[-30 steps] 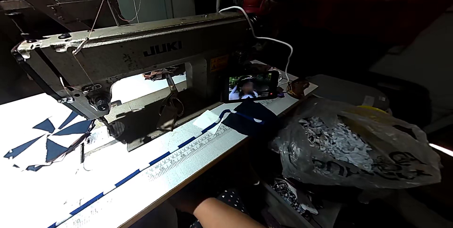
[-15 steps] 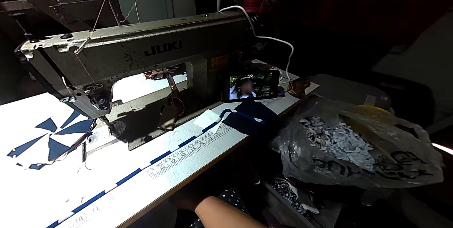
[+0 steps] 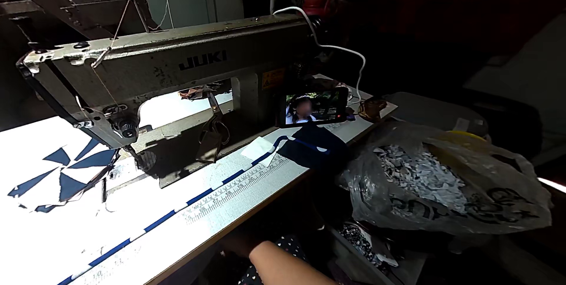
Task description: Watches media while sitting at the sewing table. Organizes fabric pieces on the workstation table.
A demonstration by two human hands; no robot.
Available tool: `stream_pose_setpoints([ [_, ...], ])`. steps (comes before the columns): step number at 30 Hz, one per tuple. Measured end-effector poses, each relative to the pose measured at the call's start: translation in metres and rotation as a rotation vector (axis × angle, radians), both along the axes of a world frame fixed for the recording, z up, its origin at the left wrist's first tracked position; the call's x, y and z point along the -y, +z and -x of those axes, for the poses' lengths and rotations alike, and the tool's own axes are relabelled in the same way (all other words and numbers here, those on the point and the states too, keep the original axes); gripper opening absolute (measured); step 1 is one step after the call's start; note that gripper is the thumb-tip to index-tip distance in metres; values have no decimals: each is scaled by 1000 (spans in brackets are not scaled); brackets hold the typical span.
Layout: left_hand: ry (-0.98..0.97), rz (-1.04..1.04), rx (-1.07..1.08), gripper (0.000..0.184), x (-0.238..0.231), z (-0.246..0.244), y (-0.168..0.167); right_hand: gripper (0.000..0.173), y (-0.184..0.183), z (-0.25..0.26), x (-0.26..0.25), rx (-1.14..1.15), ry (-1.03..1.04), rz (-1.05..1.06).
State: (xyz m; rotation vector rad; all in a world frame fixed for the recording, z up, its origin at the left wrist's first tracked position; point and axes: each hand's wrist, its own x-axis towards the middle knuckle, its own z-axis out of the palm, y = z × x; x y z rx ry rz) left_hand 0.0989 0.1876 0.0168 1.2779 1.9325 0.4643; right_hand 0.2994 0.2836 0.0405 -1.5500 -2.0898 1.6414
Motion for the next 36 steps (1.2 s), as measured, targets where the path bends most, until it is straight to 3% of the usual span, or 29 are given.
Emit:
stream_pose_setpoints([
  [2, 31, -34, 24, 45, 0, 1, -5, 47, 2, -1, 0, -15, -11, 17],
  [5, -163, -46, -192, 44, 4, 22, -31, 46, 2, 0, 0, -15, -2, 35],
  [8, -318, 135, -344, 48, 1, 9, 2, 49, -5, 2, -2, 20, 22, 25],
  [10, -389, 135, -382, 50, 1, 14, -3, 55, -8, 2, -2, 23, 28, 13],
  [16, -357, 180, -263, 44, -2, 3, 13, 55, -5, 2, -1, 71, 112, -66],
  [18, -349, 108, -178, 43, -3, 26, -27, 55, -7, 3, -3, 119, 148, -60],
  [20, -268, -52, -95, 45, -1, 52, -86, 51, -11, 7, -3, 159, 165, -48],
  [21, -242, -63, -67, 48, 0, 57, -98, 52, -14, 9, -3, 183, 182, -42],
  [24, -257, 113, 30, 45, -6, 37, -59, 52, -11, 13, -1, 233, 253, -28],
  [26, -295, 79, 40, 45, -7, 42, -72, 46, -7, 13, 0, 241, 278, -21],
  [28, -178, 76, 139, 55, -9, 46, -89, 44, -5, 14, 1, 258, 306, -20],
  [33, -155, 90, 181, 57, -10, 35, -73, 44, -7, 16, 1, 306, 337, -27],
  [36, -163, 65, 93, 54, -8, 37, -72, 42, -6, 16, 1, 306, 344, -34],
])
